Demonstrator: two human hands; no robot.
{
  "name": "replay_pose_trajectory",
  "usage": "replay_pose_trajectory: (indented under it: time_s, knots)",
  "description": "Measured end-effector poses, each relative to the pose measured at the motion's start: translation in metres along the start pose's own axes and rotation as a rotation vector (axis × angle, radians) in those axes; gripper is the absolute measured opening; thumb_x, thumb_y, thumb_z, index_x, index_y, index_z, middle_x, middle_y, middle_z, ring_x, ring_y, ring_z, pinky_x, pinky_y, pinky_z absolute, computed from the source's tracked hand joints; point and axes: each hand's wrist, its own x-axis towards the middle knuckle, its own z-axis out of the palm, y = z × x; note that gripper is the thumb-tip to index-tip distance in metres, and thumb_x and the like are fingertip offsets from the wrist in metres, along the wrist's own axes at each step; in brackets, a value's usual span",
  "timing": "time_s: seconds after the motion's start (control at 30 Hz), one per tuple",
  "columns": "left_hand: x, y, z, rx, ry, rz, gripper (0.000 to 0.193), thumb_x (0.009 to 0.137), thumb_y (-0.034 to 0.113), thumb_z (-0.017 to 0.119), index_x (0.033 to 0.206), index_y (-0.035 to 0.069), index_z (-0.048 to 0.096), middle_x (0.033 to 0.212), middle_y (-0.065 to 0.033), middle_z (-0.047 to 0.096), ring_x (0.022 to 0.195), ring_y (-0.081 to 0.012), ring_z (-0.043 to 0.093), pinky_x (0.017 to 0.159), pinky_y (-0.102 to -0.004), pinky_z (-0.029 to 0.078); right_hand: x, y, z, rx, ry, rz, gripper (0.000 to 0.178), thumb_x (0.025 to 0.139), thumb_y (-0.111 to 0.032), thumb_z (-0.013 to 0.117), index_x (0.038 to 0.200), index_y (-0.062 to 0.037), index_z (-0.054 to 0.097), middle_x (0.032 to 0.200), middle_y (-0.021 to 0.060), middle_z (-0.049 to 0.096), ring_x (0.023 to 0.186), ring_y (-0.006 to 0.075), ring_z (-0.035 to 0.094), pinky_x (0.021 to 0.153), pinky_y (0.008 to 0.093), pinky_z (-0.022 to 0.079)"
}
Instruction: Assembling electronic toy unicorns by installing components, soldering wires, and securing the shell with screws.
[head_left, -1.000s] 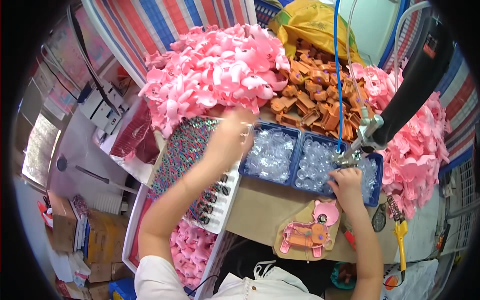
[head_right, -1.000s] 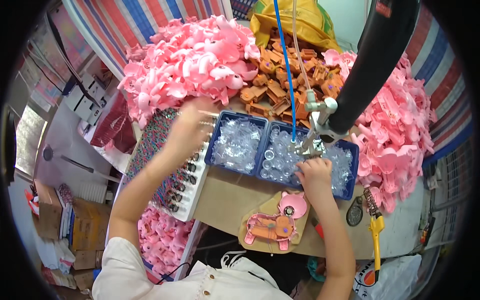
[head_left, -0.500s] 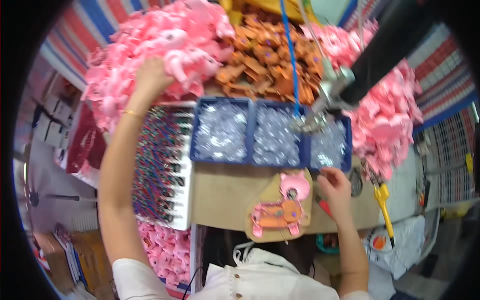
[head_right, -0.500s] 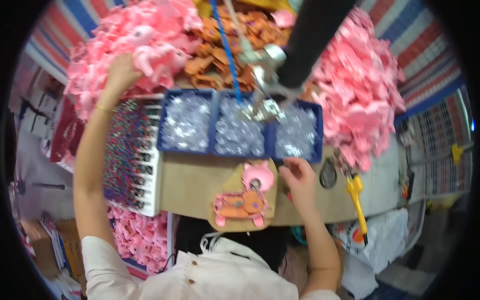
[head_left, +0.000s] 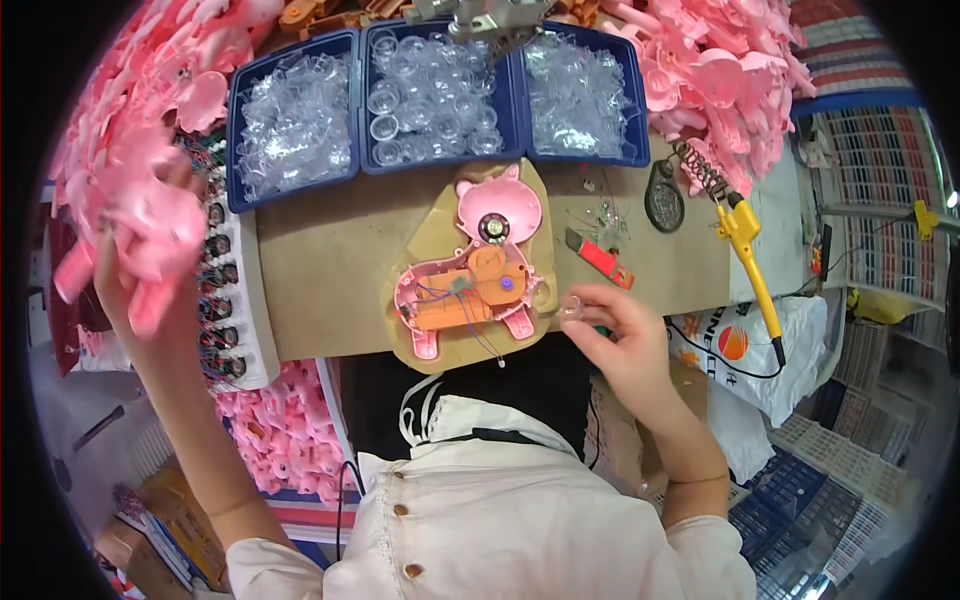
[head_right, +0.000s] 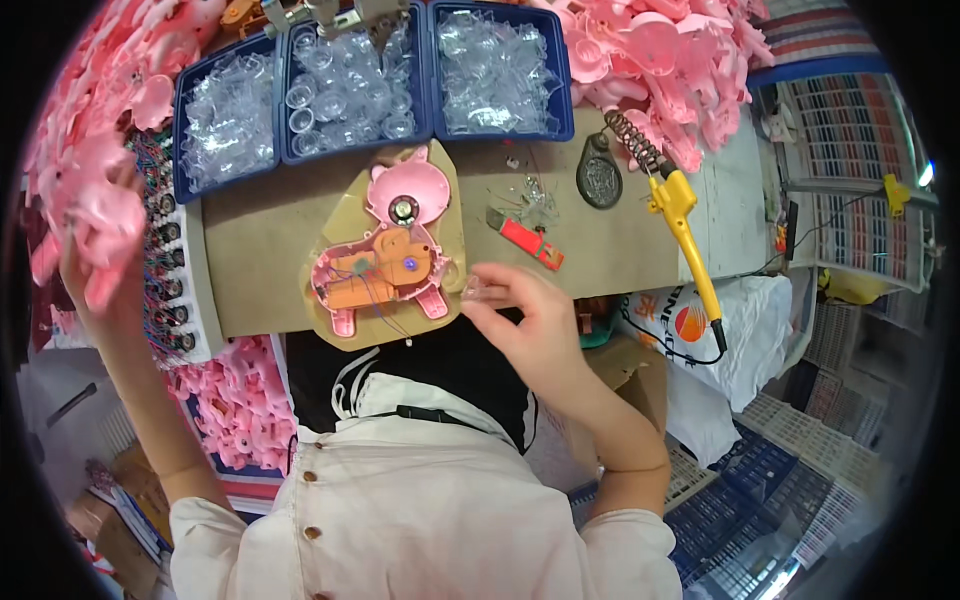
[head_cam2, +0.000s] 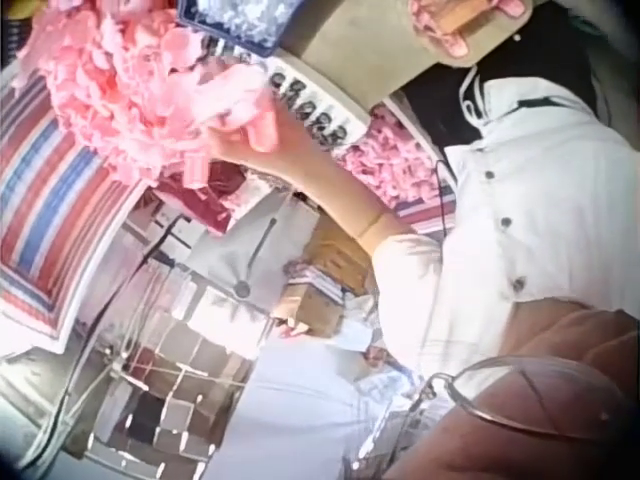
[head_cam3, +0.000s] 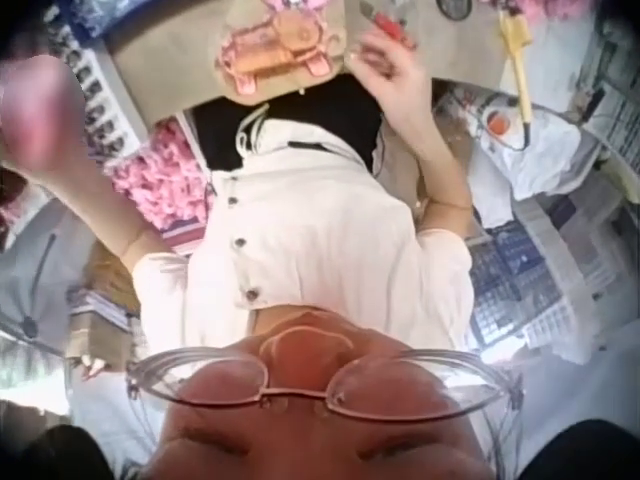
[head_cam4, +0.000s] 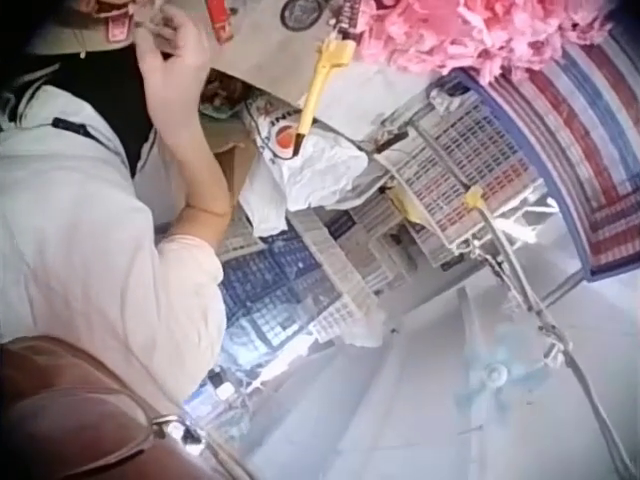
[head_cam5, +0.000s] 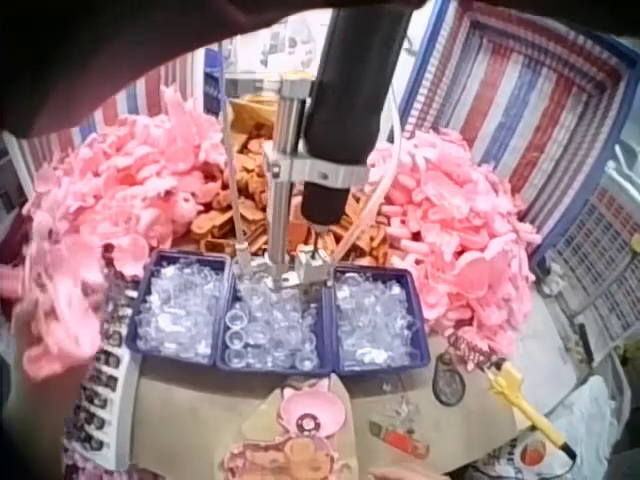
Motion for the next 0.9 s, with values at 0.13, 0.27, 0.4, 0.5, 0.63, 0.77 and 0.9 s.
replay_pose_trajectory:
  time_s: [0.13,0.27,0.4,0.5,0.63,0.77,0.9]
  knots:
    - [-0.077,-0.022,0.018,-0.269,0.135,-0.312,0.074,0.086,0.029,0.057,0.142,-0.004,0.023,0.136,-0.0282,0.04,0.124,-0.0393,0.045,0.106,-0.0493,0.035,0.005,0.009,0.017,-0.681,0.177,-0.671,0.03,0.074,-0.007,0.074,0.101,-0.0002,0.064,0.087,0.0093,0.057,0.081,0.0241,0.055,0.072,0.0339,0.045]
    - [-0.118,-0.037,0.047,-0.254,0.145,-0.336,0.071,0.085,0.025,0.055,0.142,-0.004,0.023,0.133,-0.0279,0.043,0.119,-0.0321,0.051,0.101,-0.0424,0.041,0.014,0.028,0.026,-0.857,0.223,-0.704,0.033,0.072,-0.013,0.076,0.101,-0.0011,0.065,0.085,0.0091,0.055,0.078,0.0245,0.052,0.072,0.0348,0.042]
    - [-0.117,-0.031,0.071,-0.066,0.072,-0.358,0.066,0.085,0.022,0.054,0.139,-0.004,0.028,0.13,-0.0257,0.048,0.115,-0.0281,0.055,0.098,-0.0384,0.044,0.013,0.019,0.024,-0.961,0.234,-0.683,0.037,0.071,-0.015,0.076,0.104,-0.0022,0.065,0.088,0.0093,0.056,0.081,0.0254,0.053,0.075,0.0359,0.041]
    - [-0.116,-0.029,0.069,-0.061,0.086,-0.423,0.059,0.085,0.019,0.055,0.135,-0.004,0.035,0.13,-0.0228,0.048,0.11,-0.025,0.057,0.095,-0.0367,0.047,0.014,0.018,0.018,-0.971,0.267,-0.737,0.041,0.072,-0.012,0.076,0.109,-0.0021,0.063,0.094,0.0097,0.058,0.086,0.0268,0.056,0.078,0.0373,0.043]
    - [-0.108,-0.031,0.068,-0.009,0.074,-0.437,0.049,0.089,0.01,0.055,0.133,-0.004,0.037,0.125,-0.0203,0.053,0.11,-0.0232,0.058,0.092,-0.0363,0.048,0.015,0.013,0.007,-1.099,0.103,-0.916,0.042,0.071,-0.005,0.074,0.111,-0.0032,0.063,0.106,0.0116,0.058,0.093,0.0281,0.057,0.075,0.0383,0.045]
    - [-0.107,-0.03,0.073,0.009,0.024,-0.491,0.045,0.093,0.014,0.054,0.132,-0.004,0.039,0.12,-0.0216,0.056,0.107,-0.0242,0.06,0.089,-0.0361,0.05,0.017,-0.011,0.01,-1.106,-0.016,-1.026,0.042,0.07,-0.003,0.071,0.11,-0.0119,0.065,0.115,0.0086,0.056,0.093,0.0231,0.056,0.073,0.0338,0.046]
    - [-0.105,-0.034,0.069,-0.01,-0.01,-0.527,0.04,0.095,0.013,0.052,0.129,-0.004,0.042,0.113,-0.0181,0.06,0.1,-0.023,0.063,0.085,-0.0342,0.053,0.029,-0.004,0.025,-1.16,-0.273,-1.505,0.027,0.074,-0.008,0.063,0.1,-0.0137,0.067,0.119,0.0061,0.055,0.09,0.016,0.056,0.064,0.0264,0.045]
